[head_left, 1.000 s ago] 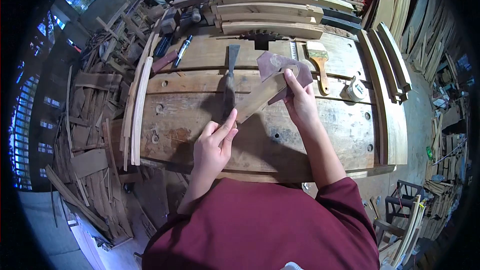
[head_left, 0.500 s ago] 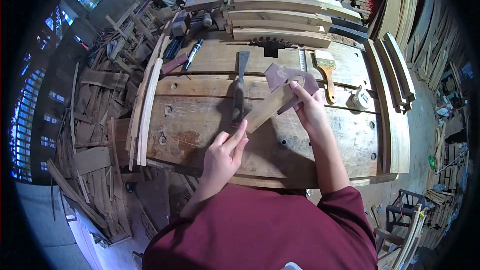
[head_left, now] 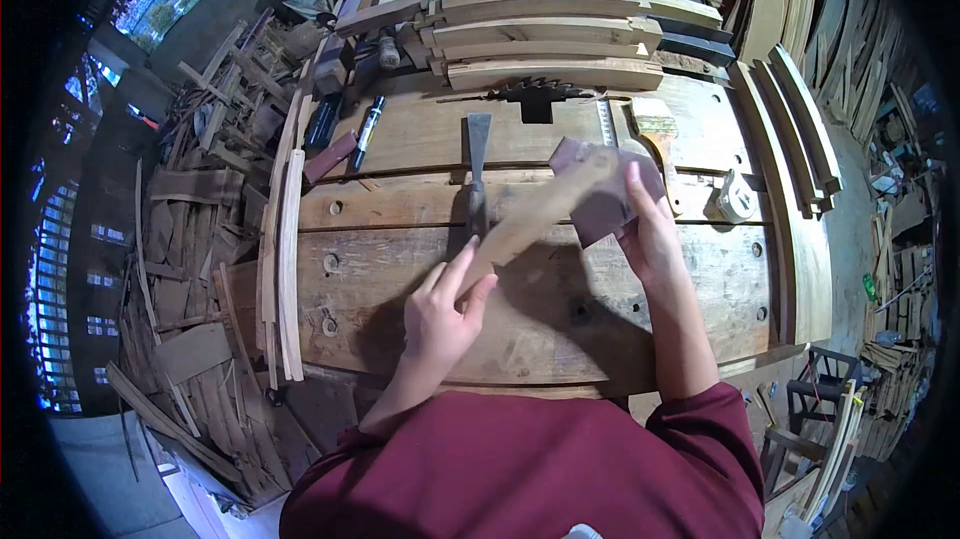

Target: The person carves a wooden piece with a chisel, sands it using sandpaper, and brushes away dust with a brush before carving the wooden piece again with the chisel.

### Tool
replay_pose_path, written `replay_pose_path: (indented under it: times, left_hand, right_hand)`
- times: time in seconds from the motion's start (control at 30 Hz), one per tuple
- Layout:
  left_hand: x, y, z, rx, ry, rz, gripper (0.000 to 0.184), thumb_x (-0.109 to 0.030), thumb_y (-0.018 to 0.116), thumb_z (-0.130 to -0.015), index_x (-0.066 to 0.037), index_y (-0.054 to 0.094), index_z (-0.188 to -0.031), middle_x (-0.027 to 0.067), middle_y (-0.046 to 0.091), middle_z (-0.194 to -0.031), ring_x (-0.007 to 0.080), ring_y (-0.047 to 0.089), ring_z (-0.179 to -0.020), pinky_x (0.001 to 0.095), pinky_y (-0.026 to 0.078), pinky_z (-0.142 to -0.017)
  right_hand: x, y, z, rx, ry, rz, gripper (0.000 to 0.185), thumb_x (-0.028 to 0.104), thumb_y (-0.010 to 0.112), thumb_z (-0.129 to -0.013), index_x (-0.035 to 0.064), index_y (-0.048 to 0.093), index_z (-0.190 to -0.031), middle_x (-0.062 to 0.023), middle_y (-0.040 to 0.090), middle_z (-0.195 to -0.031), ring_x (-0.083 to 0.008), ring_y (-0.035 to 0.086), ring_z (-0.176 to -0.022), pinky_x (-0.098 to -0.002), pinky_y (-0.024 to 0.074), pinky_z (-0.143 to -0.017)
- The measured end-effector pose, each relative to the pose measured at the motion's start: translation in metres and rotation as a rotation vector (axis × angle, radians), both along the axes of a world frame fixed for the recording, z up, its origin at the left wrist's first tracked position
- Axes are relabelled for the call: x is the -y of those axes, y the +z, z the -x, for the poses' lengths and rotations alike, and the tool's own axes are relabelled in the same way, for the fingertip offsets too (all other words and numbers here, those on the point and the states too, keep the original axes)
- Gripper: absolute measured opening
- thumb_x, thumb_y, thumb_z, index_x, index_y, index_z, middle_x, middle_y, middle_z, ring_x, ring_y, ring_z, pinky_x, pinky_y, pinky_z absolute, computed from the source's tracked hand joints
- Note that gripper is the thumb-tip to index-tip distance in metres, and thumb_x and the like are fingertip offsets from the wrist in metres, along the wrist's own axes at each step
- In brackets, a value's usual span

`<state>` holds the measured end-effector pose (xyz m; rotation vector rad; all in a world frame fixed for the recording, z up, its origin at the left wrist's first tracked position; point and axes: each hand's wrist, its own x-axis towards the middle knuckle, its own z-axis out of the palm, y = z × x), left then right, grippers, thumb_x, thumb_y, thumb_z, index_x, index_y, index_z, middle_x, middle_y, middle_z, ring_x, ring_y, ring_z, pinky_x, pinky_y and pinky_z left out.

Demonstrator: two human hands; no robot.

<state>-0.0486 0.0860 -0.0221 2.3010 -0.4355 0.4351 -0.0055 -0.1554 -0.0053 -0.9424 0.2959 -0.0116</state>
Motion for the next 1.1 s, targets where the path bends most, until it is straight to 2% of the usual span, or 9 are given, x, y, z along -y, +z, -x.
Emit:
replay_pose_path:
  times: [0.07, 0.13, 0.37, 0.43, 0.53, 0.63, 0.67, 0.8, 1.1]
  left_hand:
    - [-0.009, 0.003, -0.004, -0.019, 0.037, 0.005, 0.033, -0.019, 0.069, -0.081, -0.001, 0.061, -0.107, 0.0168, 0.064, -0.084, 0.0332, 0.065, -0.073, 0.0369, 0.051, -0.060]
    - [-0.016, 0.003, -0.006, -0.051, 0.021, 0.058, 0.032, -0.019, 0.069, -0.081, -0.001, 0.061, -0.106, 0.0177, 0.065, -0.083, 0.0326, 0.066, -0.073, 0.0362, 0.052, -0.060]
    - [-0.027, 0.011, 0.001, -0.306, -0.059, 0.163, 0.026, -0.018, 0.066, -0.084, -0.002, 0.057, -0.102, 0.0185, 0.065, -0.076, 0.0319, 0.067, -0.069, 0.0346, 0.051, -0.057]
    - [-0.031, 0.017, 0.003, -0.351, -0.105, 0.161, 0.025, -0.018, 0.064, -0.086, -0.003, 0.055, -0.103, 0.0187, 0.064, -0.074, 0.0329, 0.066, -0.067, 0.0352, 0.050, -0.056]
    - [-0.025, 0.026, 0.009, -0.348, -0.094, -0.048, 0.021, -0.022, 0.051, -0.093, -0.002, 0.048, -0.099, 0.0224, 0.056, -0.063, 0.0422, 0.058, -0.061, 0.0441, 0.042, -0.049]
    - [-0.001, 0.014, 0.010, -0.290, -0.055, -0.054, 0.022, -0.022, 0.051, -0.094, -0.001, 0.047, -0.095, 0.0226, 0.055, -0.062, 0.0432, 0.057, -0.061, 0.0465, 0.040, -0.049]
    - [0.003, 0.017, 0.010, -0.420, -0.058, -0.026, 0.025, -0.023, 0.051, -0.094, 0.002, 0.047, -0.097, 0.0236, 0.056, -0.064, 0.0425, 0.058, -0.063, 0.0442, 0.042, -0.050]
    - [-0.015, 0.017, 0.024, -0.493, -0.134, 0.122, 0.030, -0.023, 0.053, -0.093, 0.005, 0.049, -0.102, 0.0261, 0.057, -0.070, 0.0413, 0.060, -0.066, 0.0383, 0.043, -0.051]
    - [-0.004, 0.013, 0.032, -0.411, -0.060, 0.087, 0.027, -0.022, 0.053, -0.093, 0.003, 0.048, -0.102, 0.0244, 0.056, -0.067, 0.0405, 0.060, -0.064, 0.0389, 0.042, -0.049]
  right_hand:
    - [0.004, -0.006, -0.002, -0.001, 0.009, -0.114, 0.035, 0.033, 0.056, -0.092, 0.0074, 0.052, -0.116, -0.0032, 0.060, -0.103, -0.0124, 0.059, -0.090, -0.0250, 0.0485, -0.079]
    - [0.000, -0.002, -0.001, -0.028, 0.013, -0.202, 0.035, 0.037, 0.049, -0.095, 0.0086, 0.052, -0.115, -0.0018, 0.060, -0.101, -0.0101, 0.060, -0.089, -0.0231, 0.0492, -0.077]
    - [0.004, -0.016, 0.000, 0.069, 0.091, -0.189, 0.037, 0.039, 0.048, -0.095, 0.0095, 0.050, -0.117, -0.0017, 0.060, -0.100, -0.0085, 0.060, -0.087, -0.0219, 0.0495, -0.075]
    - [0.008, -0.015, 0.000, 0.105, 0.059, -0.239, 0.038, 0.036, 0.046, -0.096, 0.0062, 0.049, -0.120, -0.0054, 0.060, -0.108, -0.0120, 0.059, -0.098, -0.0256, 0.0487, -0.086]
    - [-0.015, 0.001, 0.005, 0.183, -0.011, -0.166, 0.041, 0.037, 0.044, -0.096, 0.0067, 0.046, -0.124, -0.0056, 0.059, -0.110, -0.0132, 0.058, -0.100, -0.0275, 0.0485, -0.086]
    - [-0.038, -0.022, 0.015, 0.135, 0.179, -0.197, 0.044, 0.039, 0.040, -0.097, 0.0076, 0.042, -0.128, -0.0063, 0.055, -0.119, -0.0183, 0.055, -0.109, -0.0350, 0.0449, -0.092]
    - [-0.034, -0.025, 0.016, 0.136, 0.177, -0.189, 0.044, 0.039, 0.040, -0.097, 0.0076, 0.042, -0.128, -0.0063, 0.055, -0.119, -0.0183, 0.055, -0.109, -0.0350, 0.0449, -0.092]
    - [-0.017, -0.016, 0.009, 0.244, 0.122, -0.344, 0.042, 0.037, 0.040, -0.097, 0.0076, 0.043, -0.127, -0.0077, 0.055, -0.121, -0.0192, 0.054, -0.112, -0.0348, 0.0437, -0.094]
    - [-0.033, -0.023, 0.019, 0.192, 0.305, -0.271, 0.049, 0.041, 0.037, -0.097, 0.0060, 0.039, -0.131, -0.0088, 0.051, -0.126, -0.0217, 0.050, -0.116, -0.0419, 0.0402, -0.097]
